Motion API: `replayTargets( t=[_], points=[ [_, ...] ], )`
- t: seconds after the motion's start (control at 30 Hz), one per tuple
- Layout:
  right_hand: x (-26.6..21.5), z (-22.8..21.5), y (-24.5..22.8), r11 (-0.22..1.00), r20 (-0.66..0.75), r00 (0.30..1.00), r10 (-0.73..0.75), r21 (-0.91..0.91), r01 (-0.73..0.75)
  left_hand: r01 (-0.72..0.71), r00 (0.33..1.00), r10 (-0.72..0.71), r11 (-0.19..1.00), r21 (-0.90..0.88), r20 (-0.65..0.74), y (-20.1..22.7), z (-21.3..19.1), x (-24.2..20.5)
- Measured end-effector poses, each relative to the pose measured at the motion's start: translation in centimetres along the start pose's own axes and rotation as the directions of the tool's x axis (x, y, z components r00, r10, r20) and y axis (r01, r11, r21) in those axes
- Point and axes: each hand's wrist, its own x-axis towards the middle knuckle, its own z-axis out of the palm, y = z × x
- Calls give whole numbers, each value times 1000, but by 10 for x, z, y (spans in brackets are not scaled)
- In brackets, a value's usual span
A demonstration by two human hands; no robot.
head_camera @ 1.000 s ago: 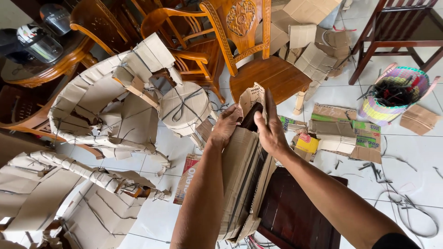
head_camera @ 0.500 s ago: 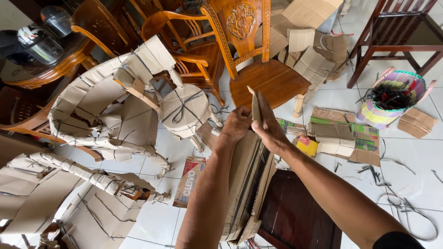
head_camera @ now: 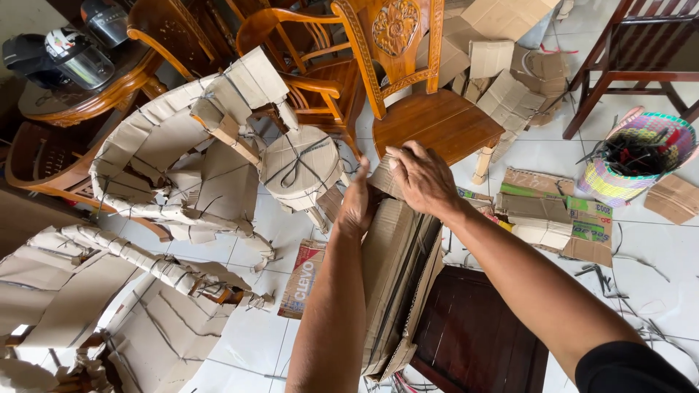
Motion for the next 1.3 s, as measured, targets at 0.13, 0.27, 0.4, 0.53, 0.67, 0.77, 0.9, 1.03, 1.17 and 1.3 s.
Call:
replayTargets(
  t=[0.13,0.27,0.4,0.53,0.67,0.77,0.9,1.03,1.17,1.3],
  points=[
    [8,20,18,998,-23,1000,14,-57,-15,-77,997,79,992,102,-18,-33,-28,57],
    [-1,-11,0,988,-38,988,-150,15,151,4,994,4,998,68,-110,-42,-32,65],
    [7,9,26,877,-98,872,-479,-102,470,-5,996,5,1000,-9,-85,-69,-53,108],
    [12,33,51,840,-142,828,-543,-82,537,-122,976,210,725,678,-50,-110,-85,153],
    [22,16,40,899,-50,902,-429,-118,421,5,929,326,464,886,-177,-90,-48,103],
    [18,3,29,899,-2,904,-428,-105,426,-28,945,324,182,983,-33,-73,-15,13],
    [8,-6,30,823,-83,820,-566,-116,556,32,981,191,-268,963,21,-71,-8,-44],
    [0,14,43,743,-143,729,-669,-111,660,57,986,169,-282,958,-9,-96,-29,-17],
    [9,31,43,751,-148,736,-660,-134,646,45,970,243,-187,981,2,-108,-38,-2],
    [13,27,36,802,-143,789,-597,-132,583,30,963,265,-246,969,37,-108,-41,-3]
  ],
)
